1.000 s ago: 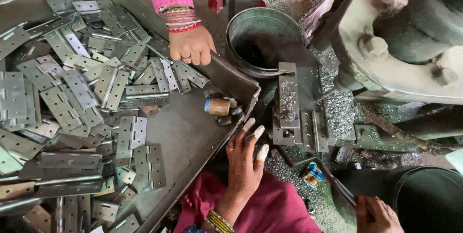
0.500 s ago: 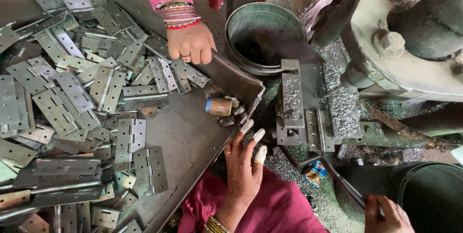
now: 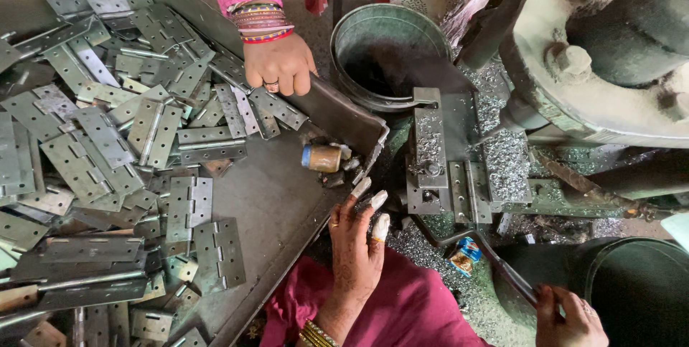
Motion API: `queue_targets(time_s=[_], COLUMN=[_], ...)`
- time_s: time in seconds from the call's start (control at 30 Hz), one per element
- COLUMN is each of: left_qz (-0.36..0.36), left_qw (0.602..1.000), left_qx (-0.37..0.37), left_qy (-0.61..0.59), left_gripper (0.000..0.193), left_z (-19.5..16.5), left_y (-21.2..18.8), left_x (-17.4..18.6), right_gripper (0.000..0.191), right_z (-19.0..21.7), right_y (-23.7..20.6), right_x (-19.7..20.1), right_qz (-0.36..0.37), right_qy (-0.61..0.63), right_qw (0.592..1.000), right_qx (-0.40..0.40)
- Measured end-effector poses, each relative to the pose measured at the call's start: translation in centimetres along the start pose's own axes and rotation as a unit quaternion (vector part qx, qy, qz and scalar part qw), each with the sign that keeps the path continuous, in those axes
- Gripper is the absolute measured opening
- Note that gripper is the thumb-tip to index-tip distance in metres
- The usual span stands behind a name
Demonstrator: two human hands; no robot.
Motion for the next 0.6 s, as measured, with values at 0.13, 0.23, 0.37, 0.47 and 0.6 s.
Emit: queue_targets(time_s=[0.13,0.23,0.37,0.47,0.6], left_qz=[0.001,-0.003,-0.013,-0.019,-0.001], left_qw=[1.0,1.0,0.999,0.999,0.999], left_qx=[-0.01,-0.004,-0.013,-0.007,-0.013], left_qy=[-0.022,-0.016,-0.042,-0.03,-0.038], left_gripper=[0.037,0.037,0.036,0.036,0.04], left_z=[-0.5,-0.6,-0.4,-0.3,0.5], left_y=[0.2,0.2,0.3,0.1,-0.2], left_x=[0.2,-0.1,-0.4,-0.2,0.2], right_gripper=[0.009,0.007,0.008,0.01,0.019], right_z=[-0.3,-0.7,-1.4,-1.8,-2.7], right_y=[-0.3,-0.3,0.0,-0.3,-1.6], right_x=[-0.3,-0.2,0.2,0.0,-1.6], right_qz=[-0.036,-0.064,-0.039,-0.031,-0.017], right_qy=[0.02,0.036,0.016,-0.001,-0.042], right_qw=[0.999,0.997,0.998,0.998,0.997], right_qx=[0.003,0.034,0.036,0.057,0.055])
Point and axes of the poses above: each hand's wrist, its own y-axis towards the middle knuckle, its own x-axis out of the back of the hand, z = x × y, the point moved 2 cm from there along y, towards the middle knuckle, and after that the axes turned 11 degrees about -z, right-handed, at the moved point
